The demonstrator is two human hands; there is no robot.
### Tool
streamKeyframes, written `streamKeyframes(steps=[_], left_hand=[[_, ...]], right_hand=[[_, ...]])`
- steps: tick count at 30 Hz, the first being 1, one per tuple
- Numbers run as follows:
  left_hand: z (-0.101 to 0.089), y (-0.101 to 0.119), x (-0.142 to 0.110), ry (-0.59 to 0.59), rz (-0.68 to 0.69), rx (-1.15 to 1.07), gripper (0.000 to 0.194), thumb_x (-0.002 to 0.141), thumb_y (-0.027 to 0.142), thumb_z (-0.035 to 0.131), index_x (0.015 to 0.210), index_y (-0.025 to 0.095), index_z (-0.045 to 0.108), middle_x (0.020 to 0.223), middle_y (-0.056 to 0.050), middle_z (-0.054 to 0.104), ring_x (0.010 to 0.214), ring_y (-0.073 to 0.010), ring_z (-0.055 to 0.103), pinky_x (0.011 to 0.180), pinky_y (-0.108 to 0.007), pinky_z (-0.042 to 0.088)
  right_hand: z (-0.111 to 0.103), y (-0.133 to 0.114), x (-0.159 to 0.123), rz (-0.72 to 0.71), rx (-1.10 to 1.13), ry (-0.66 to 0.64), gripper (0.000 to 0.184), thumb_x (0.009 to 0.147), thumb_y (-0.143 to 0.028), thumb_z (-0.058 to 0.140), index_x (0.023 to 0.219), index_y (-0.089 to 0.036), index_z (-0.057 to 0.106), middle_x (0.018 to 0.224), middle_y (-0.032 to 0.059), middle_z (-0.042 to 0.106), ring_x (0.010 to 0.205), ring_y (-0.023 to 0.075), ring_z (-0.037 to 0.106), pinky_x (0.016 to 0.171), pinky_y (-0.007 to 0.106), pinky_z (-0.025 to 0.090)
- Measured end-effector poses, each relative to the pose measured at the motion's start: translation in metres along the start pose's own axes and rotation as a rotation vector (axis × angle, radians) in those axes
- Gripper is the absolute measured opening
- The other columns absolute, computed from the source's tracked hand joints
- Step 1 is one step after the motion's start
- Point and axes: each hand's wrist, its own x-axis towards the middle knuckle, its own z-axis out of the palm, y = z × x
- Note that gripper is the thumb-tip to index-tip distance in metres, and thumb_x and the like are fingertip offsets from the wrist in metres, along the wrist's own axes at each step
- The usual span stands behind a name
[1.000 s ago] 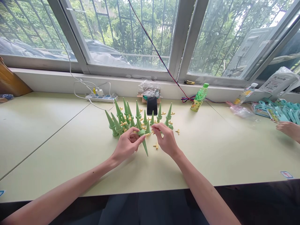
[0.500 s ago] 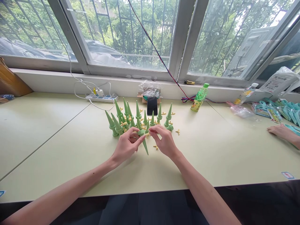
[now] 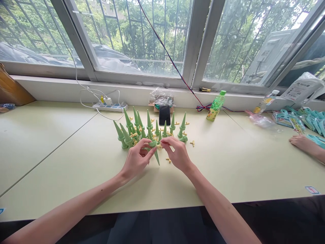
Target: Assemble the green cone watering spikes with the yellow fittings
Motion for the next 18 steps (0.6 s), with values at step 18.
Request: streamKeyframes(steps=[18], left_hand=[[0.0001,-0.0003,-0.0008,0.058,0.114,0.090,0.019,0.091,0.037,0.059,0.101,0.022,0.053,0.080,0.003,0.059,0.043,-0.0049,0.042,0.046,-0.020,0.036]], right_hand=[[0.0013,0.0010,-0.0002,0.026,-0.045,-0.034,0.012,0.095,-0.028,0.058,0.096,-0.021,0.068,0.083,0.0048,0.068,0.072,0.0172,0.062,0.064,0.030,0.053]])
